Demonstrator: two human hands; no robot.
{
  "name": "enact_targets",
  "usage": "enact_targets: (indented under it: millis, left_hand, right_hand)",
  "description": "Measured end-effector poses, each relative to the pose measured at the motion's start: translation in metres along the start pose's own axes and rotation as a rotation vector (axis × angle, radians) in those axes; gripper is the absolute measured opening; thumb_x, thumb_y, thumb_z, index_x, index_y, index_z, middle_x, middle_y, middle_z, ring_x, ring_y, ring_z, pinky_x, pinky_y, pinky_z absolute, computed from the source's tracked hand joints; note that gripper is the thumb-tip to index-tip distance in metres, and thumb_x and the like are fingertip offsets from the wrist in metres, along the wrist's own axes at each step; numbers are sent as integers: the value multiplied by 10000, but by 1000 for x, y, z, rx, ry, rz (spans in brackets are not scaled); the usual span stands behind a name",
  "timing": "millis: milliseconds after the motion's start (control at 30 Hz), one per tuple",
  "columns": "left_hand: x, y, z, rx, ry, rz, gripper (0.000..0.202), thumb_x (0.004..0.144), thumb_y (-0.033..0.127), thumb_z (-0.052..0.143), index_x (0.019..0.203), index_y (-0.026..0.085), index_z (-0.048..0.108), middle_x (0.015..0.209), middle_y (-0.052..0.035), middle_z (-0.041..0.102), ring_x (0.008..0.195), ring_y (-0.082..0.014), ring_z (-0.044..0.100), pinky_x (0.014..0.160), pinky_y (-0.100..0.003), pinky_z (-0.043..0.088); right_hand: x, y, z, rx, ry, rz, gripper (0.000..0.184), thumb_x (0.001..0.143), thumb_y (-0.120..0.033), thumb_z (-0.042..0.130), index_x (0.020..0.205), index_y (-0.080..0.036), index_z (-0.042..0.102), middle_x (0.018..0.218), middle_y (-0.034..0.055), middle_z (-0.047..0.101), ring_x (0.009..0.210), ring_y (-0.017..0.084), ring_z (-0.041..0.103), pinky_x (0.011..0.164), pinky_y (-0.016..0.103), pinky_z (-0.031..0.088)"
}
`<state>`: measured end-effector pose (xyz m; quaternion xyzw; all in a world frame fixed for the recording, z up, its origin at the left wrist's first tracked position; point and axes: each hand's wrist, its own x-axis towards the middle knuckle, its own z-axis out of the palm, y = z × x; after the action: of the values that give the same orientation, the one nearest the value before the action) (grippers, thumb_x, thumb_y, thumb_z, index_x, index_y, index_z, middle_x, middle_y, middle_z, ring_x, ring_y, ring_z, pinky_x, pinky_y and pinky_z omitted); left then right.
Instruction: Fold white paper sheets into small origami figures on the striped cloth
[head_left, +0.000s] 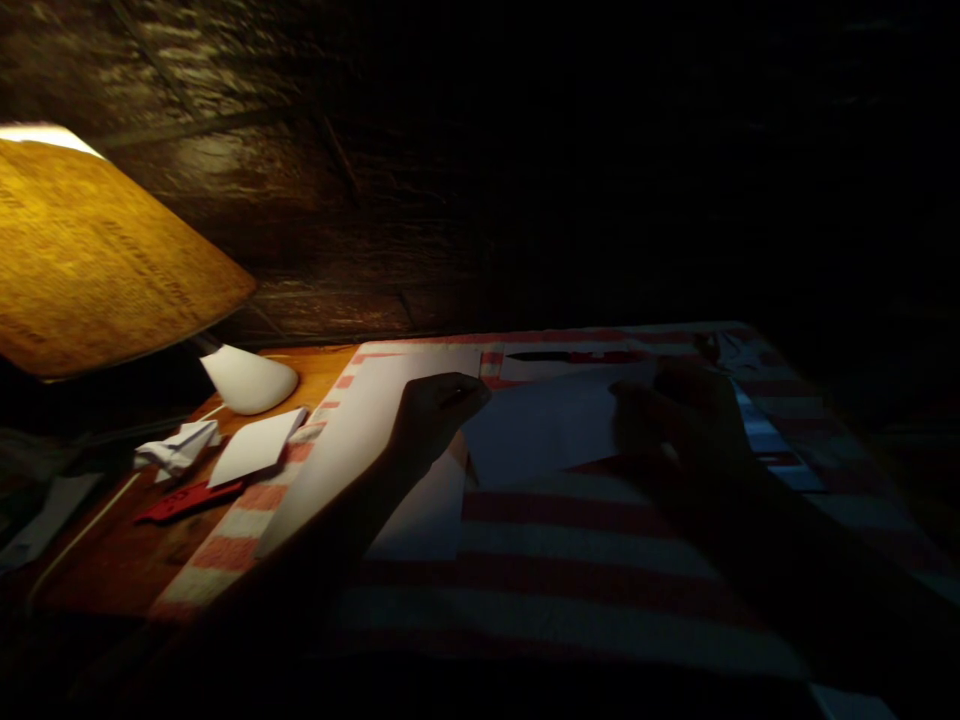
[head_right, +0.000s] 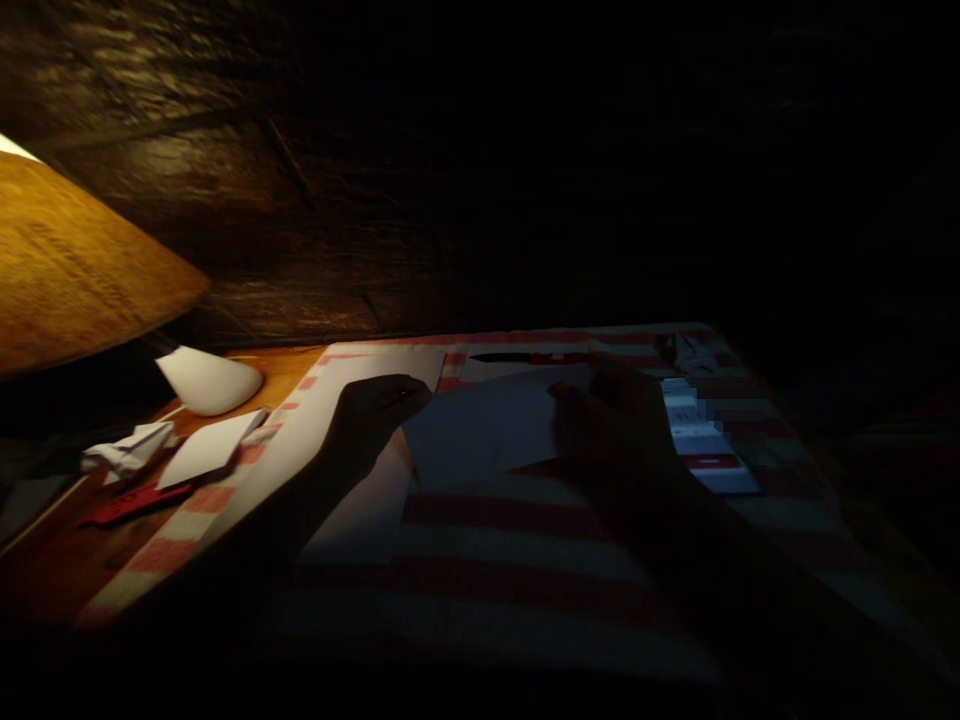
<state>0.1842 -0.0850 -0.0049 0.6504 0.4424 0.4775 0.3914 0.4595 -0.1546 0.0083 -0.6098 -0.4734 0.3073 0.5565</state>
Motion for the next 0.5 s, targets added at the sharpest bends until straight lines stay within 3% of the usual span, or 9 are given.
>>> enact_targets:
  millis: [133,333,500]
  left_hand:
    - [1,3,-3,50,11,47,131,717,293,779,745,165,781,697,-34,743,653,-140,644,601,-229,500]
    - [2,10,-4,103,1,75,130,731,287,728,712,161,754,655,-31,718,605,-151,645,561,-241,516]
    - [7,3,-8,92,90,49,182,737,334,739,720,153,748,615,-15,680,577,-137,618,542,-230,494]
  right_hand:
    - [0,-5,1,166,-40,107,326,669,-378,857,618,-224,574,559,-27,547,464,116,460,450,273,340]
    - [5,6,-5,227,-12,120,365,688,-396,862,600,-232,548,575,-24,542,462,112,439,442,272,325]
    - [4,5,-1,281,-44,170,341,667,-410,878,642,-235,586,571,-29,553,461,113,449,448,274,349]
